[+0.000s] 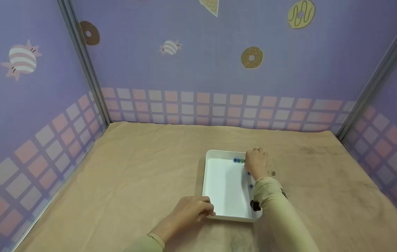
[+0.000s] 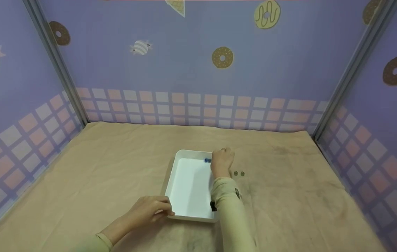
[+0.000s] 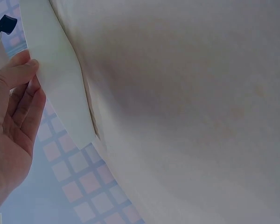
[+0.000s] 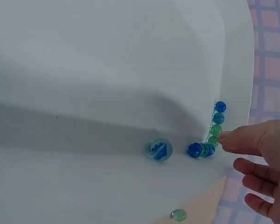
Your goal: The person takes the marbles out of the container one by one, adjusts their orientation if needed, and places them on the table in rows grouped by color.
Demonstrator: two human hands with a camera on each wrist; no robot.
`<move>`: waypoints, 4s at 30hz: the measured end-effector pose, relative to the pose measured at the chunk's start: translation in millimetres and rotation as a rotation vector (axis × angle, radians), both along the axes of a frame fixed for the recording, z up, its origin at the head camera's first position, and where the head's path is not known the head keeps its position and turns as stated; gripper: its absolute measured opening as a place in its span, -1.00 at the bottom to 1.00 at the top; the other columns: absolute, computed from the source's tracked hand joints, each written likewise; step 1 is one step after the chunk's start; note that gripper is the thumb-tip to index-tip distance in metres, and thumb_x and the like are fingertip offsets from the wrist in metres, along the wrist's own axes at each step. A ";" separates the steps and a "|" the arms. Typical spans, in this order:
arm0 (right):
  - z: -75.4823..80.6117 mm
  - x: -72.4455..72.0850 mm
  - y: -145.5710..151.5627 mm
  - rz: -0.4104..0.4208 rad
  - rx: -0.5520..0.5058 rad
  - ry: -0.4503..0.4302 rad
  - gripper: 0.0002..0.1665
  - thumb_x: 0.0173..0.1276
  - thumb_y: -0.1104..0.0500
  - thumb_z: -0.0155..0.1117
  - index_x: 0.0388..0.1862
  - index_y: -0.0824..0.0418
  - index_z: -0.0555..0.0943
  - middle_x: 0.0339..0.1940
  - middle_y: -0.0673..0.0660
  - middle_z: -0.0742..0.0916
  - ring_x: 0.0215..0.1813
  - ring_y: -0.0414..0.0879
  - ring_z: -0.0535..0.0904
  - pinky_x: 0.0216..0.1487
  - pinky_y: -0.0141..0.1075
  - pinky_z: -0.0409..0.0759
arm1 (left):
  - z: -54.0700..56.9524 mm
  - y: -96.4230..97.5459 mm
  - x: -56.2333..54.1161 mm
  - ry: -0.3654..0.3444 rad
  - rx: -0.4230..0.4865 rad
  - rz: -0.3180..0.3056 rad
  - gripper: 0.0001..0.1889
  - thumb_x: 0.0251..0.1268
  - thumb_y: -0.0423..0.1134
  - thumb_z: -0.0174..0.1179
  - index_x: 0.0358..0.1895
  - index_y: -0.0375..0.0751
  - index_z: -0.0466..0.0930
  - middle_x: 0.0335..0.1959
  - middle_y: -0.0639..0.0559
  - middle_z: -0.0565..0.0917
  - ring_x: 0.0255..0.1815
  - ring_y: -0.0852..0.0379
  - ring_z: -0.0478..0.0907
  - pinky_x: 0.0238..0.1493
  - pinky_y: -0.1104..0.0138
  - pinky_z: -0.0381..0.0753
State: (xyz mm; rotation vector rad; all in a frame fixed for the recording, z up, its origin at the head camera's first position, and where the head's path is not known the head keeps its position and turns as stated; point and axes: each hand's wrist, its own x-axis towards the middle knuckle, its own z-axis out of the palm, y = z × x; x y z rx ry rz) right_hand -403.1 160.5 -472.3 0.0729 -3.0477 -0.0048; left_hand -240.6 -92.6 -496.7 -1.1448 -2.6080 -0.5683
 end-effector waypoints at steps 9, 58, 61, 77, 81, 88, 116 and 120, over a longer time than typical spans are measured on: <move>-8.8 -0.6 3.6 -0.014 0.068 -0.012 -0.68 0.36 0.22 0.25 0.02 0.38 0.58 0.06 0.35 0.64 0.16 0.23 0.47 0.21 0.09 0.48 | 0.6 0.5 -0.1 -0.021 -0.004 0.010 -0.89 0.23 -0.23 0.32 -0.43 0.08 0.72 -0.41 0.27 0.69 -0.52 0.47 0.43 -0.47 0.67 0.31; -12.2 4.9 10.9 0.040 0.001 0.004 -0.82 0.36 0.25 0.23 -0.16 0.31 0.70 -0.01 0.30 0.64 0.11 0.19 0.46 0.16 0.07 0.43 | -0.1 -0.2 -0.1 -0.006 -0.026 0.020 -0.85 0.24 -0.28 0.30 -0.42 0.11 0.72 -0.41 0.28 0.69 -0.56 0.46 0.35 -0.50 0.67 0.24; -9.3 5.3 15.3 0.035 -0.072 -0.001 -0.86 0.31 0.23 0.29 -0.23 0.27 0.72 -0.05 0.27 0.64 0.10 0.19 0.45 0.15 0.07 0.41 | -0.6 -0.6 0.2 -0.038 -0.010 0.013 -0.86 0.26 -0.29 0.30 -0.40 0.07 0.74 -0.39 0.25 0.71 -0.49 0.43 0.51 -0.44 0.69 0.35; 4.1 11.9 47.8 0.067 -0.386 0.052 -0.86 0.18 0.15 0.44 -0.36 0.21 0.74 -0.12 0.27 0.69 0.10 0.25 0.48 0.08 0.12 0.41 | -0.4 -0.2 0.2 -0.024 -0.024 0.032 -0.84 0.24 -0.30 0.31 -0.41 0.11 0.75 -0.39 0.29 0.71 -0.44 0.40 0.57 -0.43 0.64 0.40; 5.4 14.2 55.4 0.059 -0.443 0.065 -0.87 0.19 0.17 0.44 -0.33 0.21 0.74 -0.20 0.23 0.67 0.02 0.17 0.46 0.01 0.03 0.38 | 0.5 0.0 -0.3 -0.024 -0.019 0.029 -0.84 0.24 -0.30 0.31 -0.41 0.10 0.75 -0.40 0.28 0.71 -0.44 0.39 0.58 -0.41 0.63 0.44; 9.3 18.2 67.6 0.048 -0.494 0.067 -0.88 0.23 0.15 0.41 -0.32 0.18 0.75 -0.17 0.27 0.64 -0.03 0.12 0.41 -0.09 -0.06 0.37 | 0.2 -0.4 0.3 -0.024 -0.003 0.017 -0.90 0.24 -0.23 0.31 -0.39 0.07 0.76 -0.40 0.26 0.70 -0.38 0.35 0.66 -0.33 0.60 0.53; 7.2 31.7 115.7 0.095 -0.644 0.099 -0.81 0.28 0.14 0.38 -0.23 0.23 0.76 -0.10 0.33 0.64 0.00 0.18 0.47 -0.07 -0.06 0.36 | -0.6 -1.0 0.3 -0.018 0.005 0.009 -0.91 0.24 -0.13 0.30 -0.38 0.06 0.76 -0.41 0.26 0.69 -0.41 0.36 0.65 -0.35 0.60 0.51; 5.8 35.4 124.4 0.098 -0.669 0.115 -0.80 0.30 0.16 0.37 -0.19 0.26 0.75 -0.06 0.37 0.65 0.04 0.23 0.47 -0.04 0.00 0.40 | -1.1 -1.9 1.3 -0.048 0.002 -0.001 -0.94 0.23 -0.20 0.31 -0.36 0.02 0.76 -0.37 0.25 0.70 -0.35 0.34 0.68 -0.27 0.60 0.56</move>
